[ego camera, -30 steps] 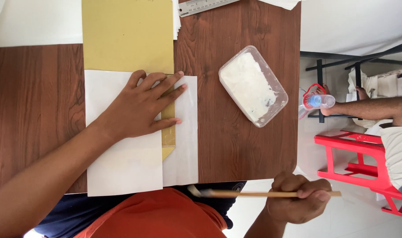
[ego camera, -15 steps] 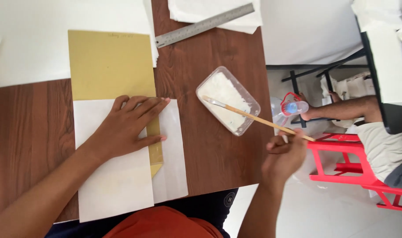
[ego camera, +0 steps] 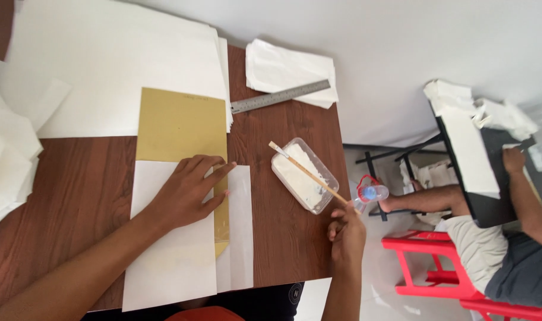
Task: Manually assembling paper bags by folding paper sheets around a template and applying glue with a brush.
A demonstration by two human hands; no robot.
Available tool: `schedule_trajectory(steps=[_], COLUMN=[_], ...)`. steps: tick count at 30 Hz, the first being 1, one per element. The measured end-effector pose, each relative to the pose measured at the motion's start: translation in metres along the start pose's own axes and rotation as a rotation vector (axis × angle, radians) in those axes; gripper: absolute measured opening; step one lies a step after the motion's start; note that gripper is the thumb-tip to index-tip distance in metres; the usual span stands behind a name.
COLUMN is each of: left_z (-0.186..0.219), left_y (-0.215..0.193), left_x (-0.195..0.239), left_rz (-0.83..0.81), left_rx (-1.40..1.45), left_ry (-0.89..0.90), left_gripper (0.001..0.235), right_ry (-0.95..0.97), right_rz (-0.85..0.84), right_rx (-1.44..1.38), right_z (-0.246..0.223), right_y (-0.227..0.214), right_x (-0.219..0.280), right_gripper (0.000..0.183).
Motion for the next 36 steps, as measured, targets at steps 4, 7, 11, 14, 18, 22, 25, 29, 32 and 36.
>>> schedule_trajectory(steps=[4,7,11,14,18,22,25,29,32,36], left_z=[0.023,0.023,0.011,-0.010,-0.023,-0.027,-0.030,-0.030,-0.029,-0.026], left_y=[-0.025,-0.025,-0.016,-0.005,-0.013,-0.015,-0.014,-0.012,-0.007,-0.014], left_x=[0.010,0.012,0.013,0.015,0.018,0.021,0.024,0.026,0.029,0.030], left_rz=[0.373,0.404,0.210,-0.025,-0.127,-0.216,-0.261,-0.296,-0.298,-0.302], left_rx=[-0.313,-0.427,-0.370,-0.236,-0.194,-0.147,-0.125,-0.091,-0.059,-0.015], left_ry=[0.197,0.195,0.266,0.224,0.160,0.122,0.121,0.108,0.121,0.096], left_gripper=[0.021,0.015,0.028,0.029,0.026,0.029,0.036,0.041,0.049,0.039], right_ry=[0.182,0.130,-0.119,-0.343,-0.557,-0.673,-0.620,-0.511,-0.498,0.145], right_rz=[-0.147,-0.147,-0.165,-0.313,-0.391,-0.423,-0.438,-0.527,-0.607,-0.558], right_rx=[0.128,0.281,0.812,1.012,1.009,1.012,0.968,0.860,0.795,0.380], right_z=[-0.006,-0.002,-0.008,-0.019,-0.008,-0.007,-0.006,-0.009,0.001,0.023], right_y=[0.017,0.012,0.034,0.077,0.102,0.114,0.120,0.127,0.134,0.141], right_x=[0.030,0.052,0.096,0.144,0.167,0.180,0.181,0.183,0.174,0.155], right_gripper=[0.046,0.036,0.030,0.042,0.048,0.047,0.043,0.037,0.037,0.041])
Point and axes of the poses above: each hand's wrist, its own x-axis away from the middle knuckle, its own y-axis out of the palm, z = x × y, the point moved 8 cm from there along -x, towards the middle knuckle, and after that the axes turned 2 degrees about x, right-handed, at the moved point
